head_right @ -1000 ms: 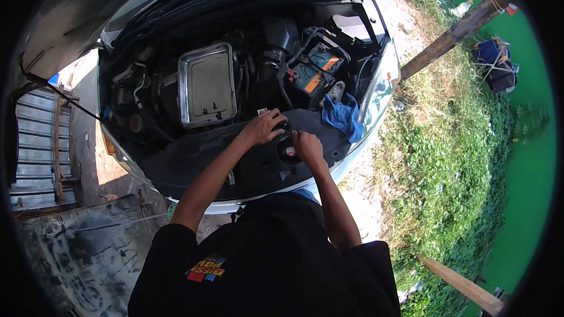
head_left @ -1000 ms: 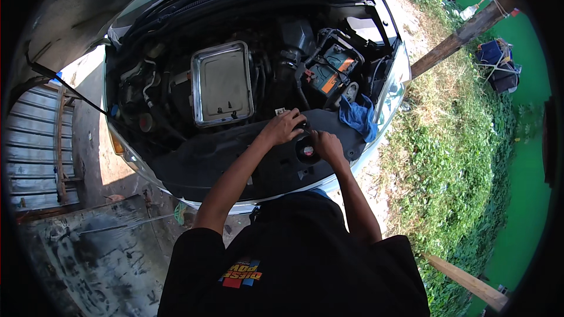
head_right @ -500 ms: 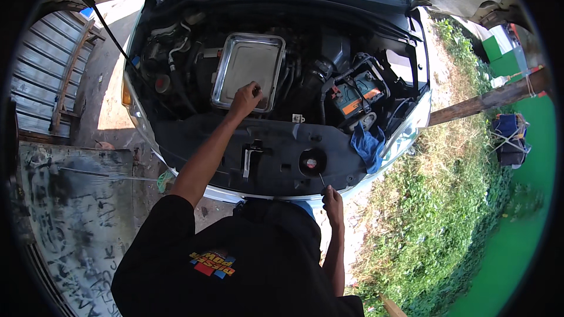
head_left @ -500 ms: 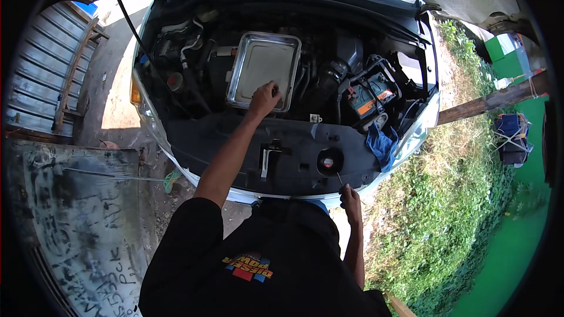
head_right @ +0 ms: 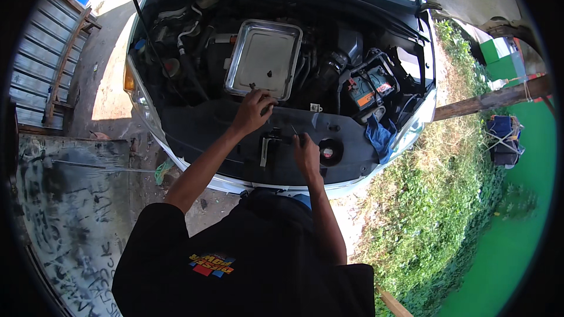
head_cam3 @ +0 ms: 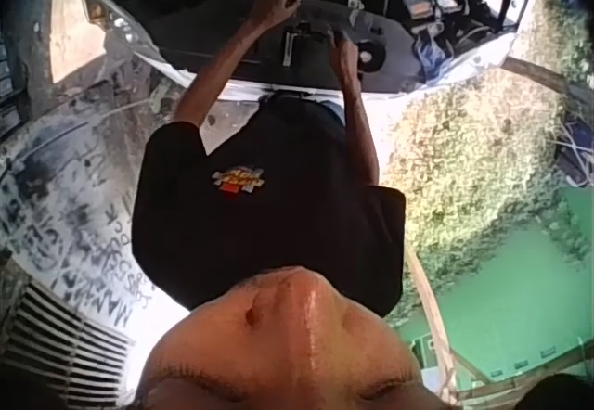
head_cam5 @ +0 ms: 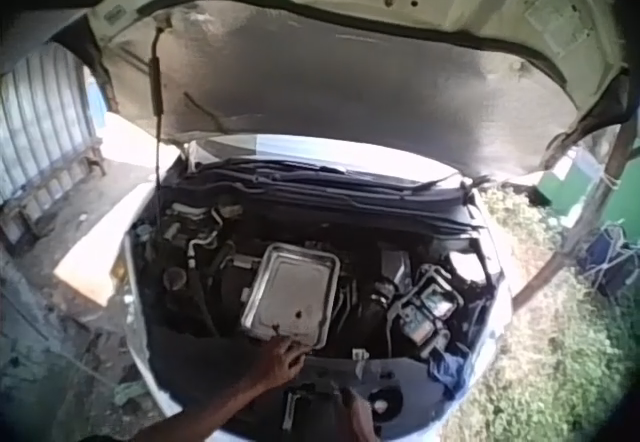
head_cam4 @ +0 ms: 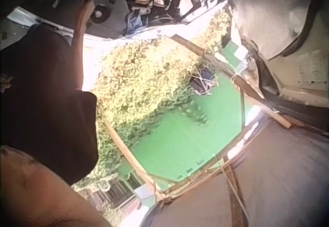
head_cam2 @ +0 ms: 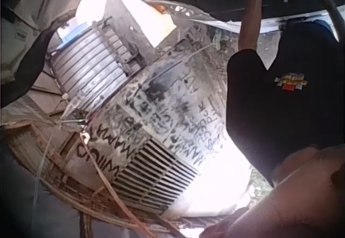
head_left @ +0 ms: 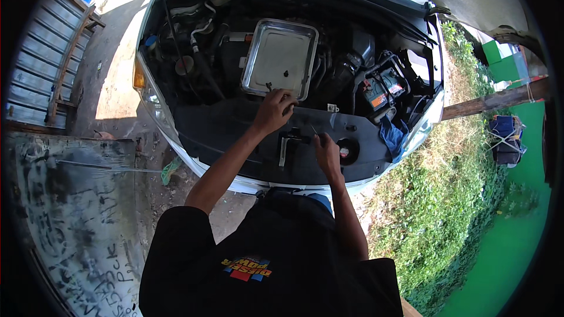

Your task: Removing and re-installing a plastic fastener on the front panel of a car engine bay.

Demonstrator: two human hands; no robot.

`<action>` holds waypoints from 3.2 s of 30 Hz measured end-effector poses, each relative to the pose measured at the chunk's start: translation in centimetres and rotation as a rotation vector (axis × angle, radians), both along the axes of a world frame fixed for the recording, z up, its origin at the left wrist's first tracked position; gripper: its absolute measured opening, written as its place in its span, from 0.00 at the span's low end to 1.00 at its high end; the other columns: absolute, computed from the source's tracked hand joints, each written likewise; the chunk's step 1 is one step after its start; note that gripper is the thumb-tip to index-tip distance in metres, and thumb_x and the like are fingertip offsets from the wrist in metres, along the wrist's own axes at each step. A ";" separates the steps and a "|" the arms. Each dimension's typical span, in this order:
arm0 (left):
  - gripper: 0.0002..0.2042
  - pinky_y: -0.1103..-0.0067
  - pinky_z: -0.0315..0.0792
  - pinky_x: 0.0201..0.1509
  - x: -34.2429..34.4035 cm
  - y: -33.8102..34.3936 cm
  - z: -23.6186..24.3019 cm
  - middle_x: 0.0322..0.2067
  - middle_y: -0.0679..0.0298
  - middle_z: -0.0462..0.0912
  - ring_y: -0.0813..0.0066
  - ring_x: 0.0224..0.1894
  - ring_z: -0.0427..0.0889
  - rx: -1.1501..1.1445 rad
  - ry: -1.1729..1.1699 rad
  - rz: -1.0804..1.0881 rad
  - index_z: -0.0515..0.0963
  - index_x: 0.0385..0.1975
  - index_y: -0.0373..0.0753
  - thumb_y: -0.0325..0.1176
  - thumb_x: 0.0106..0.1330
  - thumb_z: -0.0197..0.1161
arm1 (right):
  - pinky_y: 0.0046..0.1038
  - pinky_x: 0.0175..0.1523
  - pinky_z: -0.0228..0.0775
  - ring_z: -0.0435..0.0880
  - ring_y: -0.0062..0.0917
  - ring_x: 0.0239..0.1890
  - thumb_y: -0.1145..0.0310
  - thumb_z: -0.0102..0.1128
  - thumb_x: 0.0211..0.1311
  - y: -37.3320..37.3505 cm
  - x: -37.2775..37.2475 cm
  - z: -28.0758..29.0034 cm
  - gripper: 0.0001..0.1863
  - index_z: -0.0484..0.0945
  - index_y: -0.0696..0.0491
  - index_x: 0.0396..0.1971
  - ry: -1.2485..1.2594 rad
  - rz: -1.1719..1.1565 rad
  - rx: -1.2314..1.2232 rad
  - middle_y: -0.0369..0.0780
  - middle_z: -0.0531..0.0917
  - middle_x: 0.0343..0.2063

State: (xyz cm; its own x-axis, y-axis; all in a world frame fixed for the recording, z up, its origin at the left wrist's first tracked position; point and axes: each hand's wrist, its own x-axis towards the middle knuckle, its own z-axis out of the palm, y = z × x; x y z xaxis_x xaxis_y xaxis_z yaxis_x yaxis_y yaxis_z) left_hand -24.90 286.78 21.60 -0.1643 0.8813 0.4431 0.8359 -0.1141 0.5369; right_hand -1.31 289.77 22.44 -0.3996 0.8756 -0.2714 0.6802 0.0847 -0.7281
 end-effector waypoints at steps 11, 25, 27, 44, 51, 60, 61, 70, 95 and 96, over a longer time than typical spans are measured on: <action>0.21 0.59 0.59 0.69 0.7 -3.5 -2.0 0.54 0.62 0.74 0.62 0.60 0.72 -0.069 0.001 0.026 0.77 0.53 0.44 0.38 0.60 0.70 | 0.47 0.43 0.74 0.84 0.55 0.37 0.51 0.58 0.69 4.2 -2.5 0.4 0.24 0.85 0.60 0.37 -0.263 0.188 0.100 0.58 0.84 0.29; 0.18 0.60 0.60 0.66 1.6 -2.2 -3.4 0.50 0.62 0.76 0.63 0.56 0.74 -0.064 0.104 0.175 0.75 0.52 0.43 0.40 0.66 0.62 | 0.43 0.45 0.79 0.87 0.47 0.34 0.50 0.64 0.61 12.9 -6.0 2.4 0.23 0.87 0.58 0.33 -0.480 0.782 0.164 0.53 0.86 0.26; 0.18 0.59 0.59 0.67 1.8 -2.2 -3.1 0.50 0.62 0.76 0.63 0.56 0.74 -0.060 0.087 0.173 0.75 0.52 0.43 0.40 0.65 0.63 | 0.44 0.45 0.79 0.87 0.46 0.34 0.49 0.64 0.60 13.6 -6.7 2.4 0.23 0.86 0.58 0.35 -0.509 0.866 0.186 0.51 0.86 0.27; 0.18 0.57 0.58 0.69 2.3 -1.5 -2.9 0.51 0.61 0.76 0.61 0.58 0.74 -0.119 0.107 0.189 0.75 0.53 0.42 0.38 0.64 0.62 | 0.44 0.34 0.74 0.85 0.43 0.27 0.48 0.65 0.64 14.4 -5.0 -0.4 0.22 0.73 0.53 0.36 -0.212 1.000 0.352 0.44 0.83 0.21; 0.18 0.57 0.58 0.69 2.6 -1.3 -3.3 0.52 0.61 0.76 0.61 0.58 0.74 -0.114 0.128 0.195 0.75 0.53 0.43 0.38 0.64 0.62 | 0.44 0.40 0.77 0.86 0.48 0.30 0.45 0.64 0.62 11.9 -5.5 0.2 0.26 0.84 0.57 0.36 -0.402 0.718 0.227 0.49 0.86 0.26; 0.17 0.55 0.58 0.70 2.6 -1.7 -4.1 0.54 0.62 0.75 0.62 0.59 0.74 -0.117 0.168 0.183 0.75 0.54 0.49 0.38 0.65 0.62 | 0.49 0.43 0.77 0.86 0.53 0.37 0.53 0.62 0.65 6.2 -2.9 -0.4 0.22 0.76 0.59 0.44 -0.244 0.378 0.220 0.54 0.86 0.31; 0.17 0.54 0.57 0.70 2.7 -1.8 -4.1 0.55 0.63 0.74 0.63 0.61 0.73 -0.118 0.187 0.186 0.76 0.54 0.51 0.38 0.65 0.63 | 0.49 0.42 0.77 0.85 0.53 0.37 0.56 0.61 0.66 5.2 -2.4 -0.5 0.20 0.74 0.60 0.43 -0.175 0.359 0.234 0.54 0.86 0.31; 0.15 0.57 0.56 0.71 2.6 -1.2 -4.0 0.60 0.67 0.74 0.66 0.66 0.70 -0.070 0.152 -0.035 0.84 0.50 0.59 0.32 0.66 0.60 | 0.50 0.42 0.74 0.84 0.56 0.39 0.66 0.57 0.69 1.3 -2.2 0.8 0.13 0.72 0.59 0.44 -0.123 0.074 0.239 0.56 0.84 0.34; 0.11 0.58 0.70 0.58 -0.4 3.4 -3.8 0.60 0.63 0.72 0.58 0.61 0.74 -0.213 0.070 -0.466 0.79 0.47 0.49 0.34 0.66 0.59 | 0.45 0.43 0.71 0.84 0.53 0.37 0.56 0.50 0.75 -6.7 -15.6 -6.3 0.23 0.78 0.65 0.42 0.380 -1.157 -0.043 0.59 0.83 0.31; 0.11 0.59 0.70 0.58 -0.2 3.5 -3.8 0.59 0.63 0.72 0.58 0.61 0.74 -0.201 0.067 -0.466 0.78 0.47 0.48 0.34 0.66 0.59 | 0.44 0.43 0.71 0.85 0.51 0.36 0.56 0.50 0.75 -6.5 -15.5 -6.6 0.23 0.78 0.65 0.42 0.332 -1.224 0.025 0.58 0.83 0.31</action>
State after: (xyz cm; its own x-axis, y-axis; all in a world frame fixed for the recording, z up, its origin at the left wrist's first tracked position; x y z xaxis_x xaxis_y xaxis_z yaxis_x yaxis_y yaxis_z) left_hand -25.11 290.26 17.77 0.2891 0.9230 0.2538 0.7542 -0.3829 0.5335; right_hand -16.81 283.25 15.85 0.6262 0.7228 -0.2923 0.1091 -0.4524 -0.8851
